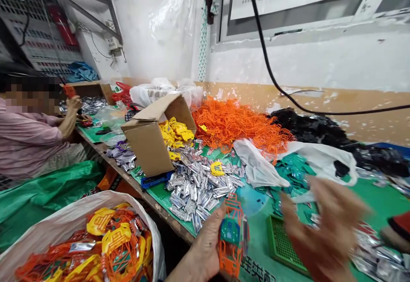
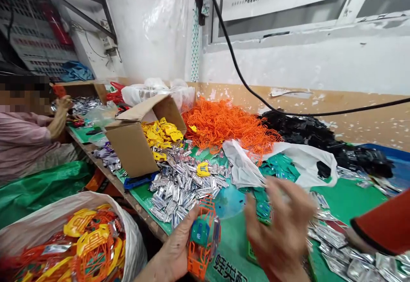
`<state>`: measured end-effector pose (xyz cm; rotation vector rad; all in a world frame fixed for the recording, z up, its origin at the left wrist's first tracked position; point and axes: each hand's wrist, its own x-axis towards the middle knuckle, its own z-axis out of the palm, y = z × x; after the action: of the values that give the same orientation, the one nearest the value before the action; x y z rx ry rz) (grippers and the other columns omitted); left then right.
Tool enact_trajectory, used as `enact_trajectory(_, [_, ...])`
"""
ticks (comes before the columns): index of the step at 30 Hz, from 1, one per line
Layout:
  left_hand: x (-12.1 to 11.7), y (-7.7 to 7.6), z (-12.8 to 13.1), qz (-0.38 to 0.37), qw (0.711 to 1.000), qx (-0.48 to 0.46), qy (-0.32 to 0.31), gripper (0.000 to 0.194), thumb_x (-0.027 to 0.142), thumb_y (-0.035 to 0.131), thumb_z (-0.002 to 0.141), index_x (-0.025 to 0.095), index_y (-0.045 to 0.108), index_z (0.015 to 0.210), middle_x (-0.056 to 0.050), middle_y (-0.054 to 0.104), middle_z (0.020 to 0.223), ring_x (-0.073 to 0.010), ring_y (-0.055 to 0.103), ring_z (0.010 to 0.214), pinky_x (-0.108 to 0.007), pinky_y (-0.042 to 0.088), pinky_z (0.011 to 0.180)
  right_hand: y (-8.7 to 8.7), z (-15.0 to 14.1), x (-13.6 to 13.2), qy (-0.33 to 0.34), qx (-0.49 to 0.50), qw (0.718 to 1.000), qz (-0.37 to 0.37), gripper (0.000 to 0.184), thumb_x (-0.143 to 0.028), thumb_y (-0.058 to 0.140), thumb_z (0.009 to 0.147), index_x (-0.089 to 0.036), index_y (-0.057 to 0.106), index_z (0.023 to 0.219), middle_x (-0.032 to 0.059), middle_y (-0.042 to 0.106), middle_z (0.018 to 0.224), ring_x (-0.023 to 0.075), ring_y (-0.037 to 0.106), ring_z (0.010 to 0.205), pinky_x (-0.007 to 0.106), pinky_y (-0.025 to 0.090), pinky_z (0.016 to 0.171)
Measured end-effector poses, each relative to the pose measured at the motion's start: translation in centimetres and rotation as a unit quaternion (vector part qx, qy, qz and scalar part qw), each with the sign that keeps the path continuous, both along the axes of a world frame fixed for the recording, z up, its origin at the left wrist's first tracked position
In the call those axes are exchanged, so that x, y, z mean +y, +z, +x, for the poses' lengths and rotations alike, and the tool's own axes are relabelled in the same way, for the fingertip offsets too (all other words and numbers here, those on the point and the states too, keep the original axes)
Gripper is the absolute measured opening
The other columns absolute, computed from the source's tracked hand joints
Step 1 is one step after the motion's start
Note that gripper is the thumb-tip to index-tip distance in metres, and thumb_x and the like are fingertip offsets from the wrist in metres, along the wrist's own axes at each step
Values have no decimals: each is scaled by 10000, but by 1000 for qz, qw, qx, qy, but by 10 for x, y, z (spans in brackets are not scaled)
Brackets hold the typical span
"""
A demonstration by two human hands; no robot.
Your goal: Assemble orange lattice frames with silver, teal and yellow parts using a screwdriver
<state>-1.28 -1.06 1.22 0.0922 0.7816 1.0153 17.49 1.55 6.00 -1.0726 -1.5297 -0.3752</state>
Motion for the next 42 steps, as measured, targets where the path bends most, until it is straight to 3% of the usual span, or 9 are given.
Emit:
enact_trajectory(6, [-2,5,-21,56,996,43,57,306,289,868,539,143,664,714,-11,696,645,-145,620,551,-268,512,577,-30,-84,125,95,-337,893,-282,262,-238,592,858,-199,624,1115,105,589,1187,268,542,1105,430,484,885])
enact_trajectory(13, [2,4,-36,112,992,59,15,317,221,811,609,122,697,887,-62,733,817,-164,651,674,-294,533,656,-48,-124,167,138,-423,797,-408,321,-334,564,912,-170,567,1188,89,590,1208,210,608,1030,424,526,865])
enact_trajectory(20, [0,9,-30,111,990,83,26,505,156,781,586,145,681,1081,-63,749,879,-154,654,670,-279,533,669,-35,-110,156,152,-297,842,-425,353,-326,585,895,-168,558,1210,101,562,1260,245,571,1113,477,487,927])
enact_trajectory(25, [-6,10,-30,224,956,190,6,468,222,683,750,191,640,1215,-66,746,1018,-193,681,836,-307,537,795,-25,-60,91,205,-108,873,-429,601,-278,619,826,-200,412,1385,129,564,1305,235,594,1105,383,537,865])
enact_trajectory(27, [-7,8,-27,301,904,303,2,430,215,624,805,224,638,1234,-60,707,1156,-225,650,1027,-336,499,930,-33,-39,50,239,-22,870,-431,654,-343,593,841,-227,340,1433,115,565,1333,222,614,1100,347,562,814])
enact_trajectory(29, [-8,4,-20,392,820,416,11,416,179,586,831,249,642,1237,-52,640,1286,-231,571,1190,-337,433,1035,-46,-24,8,362,277,794,-404,700,-384,737,723,-272,466,1359,100,580,1337,268,613,1122,396,547,862])
enact_trajectory(32, [-11,-3,-4,553,666,500,7,510,103,517,868,291,545,1341,-56,580,1365,-216,519,1264,-348,416,1065,-65,-13,-37,385,468,708,-362,742,-370,850,593,-316,562,1275,79,606,1320,299,595,1166,433,519,928])
enact_trajectory(36, [-16,-6,19,692,482,537,15,685,0,436,863,279,321,1478,-100,574,1363,-219,535,1239,-384,461,1020,-74,-4,-62,366,518,711,-302,762,-388,879,531,-326,598,1237,81,642,1272,306,601,1160,445,503,953])
enact_trajectory(42, [-22,-4,29,722,362,590,2,641,40,392,872,170,287,1491,-152,580,1337,-247,593,1093,-386,526,874,-72,4,-73,365,505,722,-301,718,-382,879,536,-317,629,1206,86,644,1265,305,610,1147,444,500,964])
